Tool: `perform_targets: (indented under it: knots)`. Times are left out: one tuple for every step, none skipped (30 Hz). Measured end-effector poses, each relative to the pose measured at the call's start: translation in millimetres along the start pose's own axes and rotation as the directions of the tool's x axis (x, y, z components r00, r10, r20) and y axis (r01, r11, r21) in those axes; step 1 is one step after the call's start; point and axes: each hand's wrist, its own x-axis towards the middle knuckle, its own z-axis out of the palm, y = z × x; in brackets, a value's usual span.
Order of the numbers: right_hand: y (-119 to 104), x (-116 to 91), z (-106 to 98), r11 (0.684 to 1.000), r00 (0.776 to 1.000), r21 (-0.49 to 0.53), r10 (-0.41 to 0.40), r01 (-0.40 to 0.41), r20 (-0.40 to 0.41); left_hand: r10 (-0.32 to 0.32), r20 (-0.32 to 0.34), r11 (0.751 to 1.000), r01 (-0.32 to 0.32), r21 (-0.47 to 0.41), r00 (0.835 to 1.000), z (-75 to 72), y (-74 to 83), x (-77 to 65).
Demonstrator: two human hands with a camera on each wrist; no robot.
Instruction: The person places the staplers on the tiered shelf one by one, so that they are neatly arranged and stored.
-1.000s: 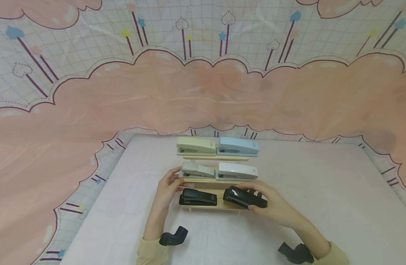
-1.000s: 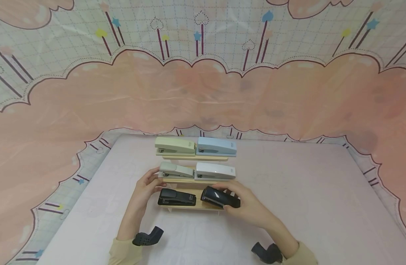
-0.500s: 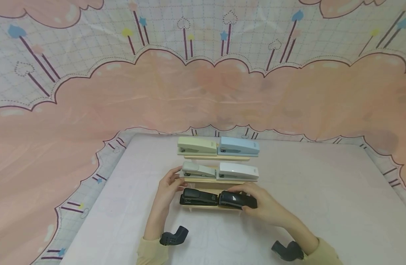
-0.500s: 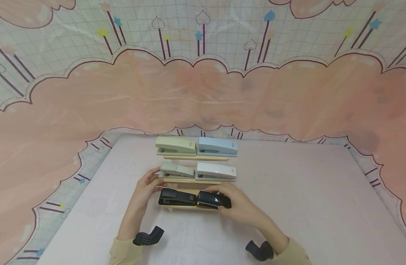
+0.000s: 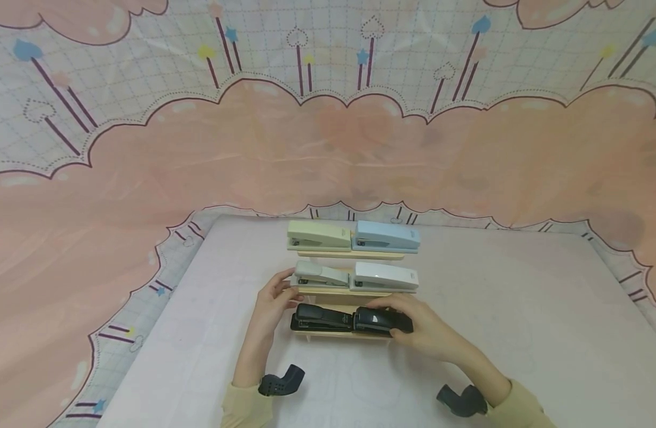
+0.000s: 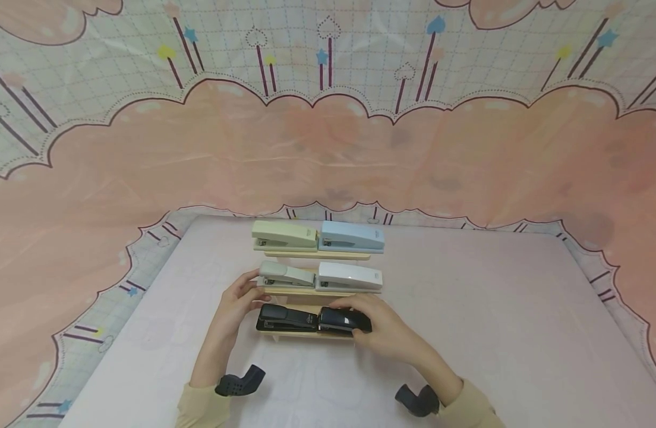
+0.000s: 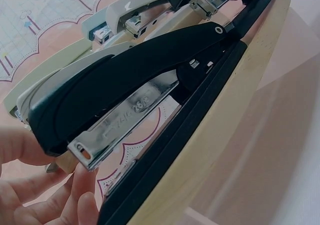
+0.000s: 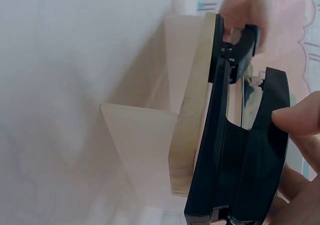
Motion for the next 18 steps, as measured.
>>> perform_targets:
  knots:
    - [0.1, -0.1, -0.1, 1.0, 1.0, -0.001, -0.002, 0.002, -0.001, -0.001, -0.001, 1.0, 0.001, 0.002, 1.0, 0.1, 0.0, 0.3]
    - [0.2, -0.2, -0.2, 1.0, 1.0, -0.005, -0.006, 0.006, -0.004, -0.003, -0.002, 1.0, 0.003, 0.003, 1.0, 0.2, 0.0, 0.4]
    - [0.3, -0.4, -0.3, 1.0, 1.0, -0.008, -0.01, 0.01, -0.008, -0.005, -0.004, 1.0, 0.005, 0.005, 1.0, 0.4, 0.2, 0.6]
    - [0.2, -0.5, -0.4, 1.0, 1.0, -0.011, -0.013, 0.013, -0.01, -0.005, -0.005, 1.0, 0.005, 0.006, 1.0, 0.4, 0.2, 0.7]
    - [0.1, -0.6, -0.5, 1.0, 1.0, -0.015, -0.014, 0.013, -0.012, -0.007, -0.005, 1.0, 0.007, 0.004, 1.0, 0.4, 0.2, 0.8]
    - [0.0, -0.8, -0.6, 1.0, 1.0, -0.02, -0.015, 0.015, -0.014, -0.005, -0.005, 1.0, 0.005, 0.004, 1.0, 0.5, 0.2, 0.7]
    - [-0.1, -0.8, -0.6, 1.0, 1.0, -0.026, -0.016, 0.016, -0.017, -0.007, -0.005, 1.0, 0.007, 0.002, 1.0, 0.5, 0.4, 0.7]
    - [-0.3, -0.7, -0.6, 0.999, 1.0, -0.031, -0.014, 0.014, -0.018, -0.005, -0.004, 1.0, 0.005, 0.001, 1.0, 0.5, 0.5, 0.6]
    - [-0.6, -0.6, -0.5, 0.999, 1.0, -0.035, -0.013, 0.012, -0.019, -0.005, -0.004, 1.0, 0.005, 0.0, 1.0, 0.6, 0.7, 0.5]
    - [-1.0, -0.6, -0.4, 0.999, 1.0, -0.041, -0.013, 0.012, -0.02, -0.002, -0.004, 1.0, 0.002, 0.0, 1.0, 0.7, 0.7, 0.4]
    - [-1.3, -0.6, -0.1, 0.999, 1.0, -0.048, -0.013, 0.012, -0.024, -0.001, -0.004, 1.0, 0.001, 0.001, 1.0, 0.7, 0.6, 0.4]
    - [-1.4, -0.5, 0.2, 0.998, 0.999, -0.058, -0.019, 0.017, -0.032, 0.003, -0.005, 1.0, -0.003, 0.003, 1.0, 0.8, 0.6, 0.2]
    - [-1.6, -0.5, 0.6, 0.998, 0.999, -0.067, -0.024, 0.021, -0.039, 0.001, -0.005, 1.0, -0.001, 0.003, 1.0, 0.7, 0.6, 0.3]
    - [-1.7, -0.4, 1.0, 0.996, 0.998, -0.081, -0.03, 0.026, -0.048, 0.001, -0.005, 1.0, -0.001, 0.004, 1.0, 0.7, 0.7, 0.2]
    - [-1.6, -0.5, 1.6, 0.995, 0.997, -0.096, -0.039, 0.034, -0.06, 0.0, -0.006, 1.0, 0.0, 0.003, 1.0, 0.7, 0.6, 0.3]
    - [-1.5, -0.5, 2.2, 0.993, 0.996, -0.111, -0.046, 0.038, -0.071, -0.001, -0.006, 1.0, 0.001, 0.004, 1.0, 0.6, 0.5, 0.3]
    - [-1.4, -0.5, 2.8, 0.991, 0.995, -0.126, -0.053, 0.042, -0.082, -0.002, -0.006, 1.0, 0.002, 0.002, 1.0, 0.6, 0.4, 0.4]
    - [-1.2, -0.4, 3.4, 0.989, 0.994, -0.14, -0.062, 0.048, -0.092, -0.002, -0.005, 1.0, 0.002, 0.001, 1.0, 0.5, 0.3, 0.4]
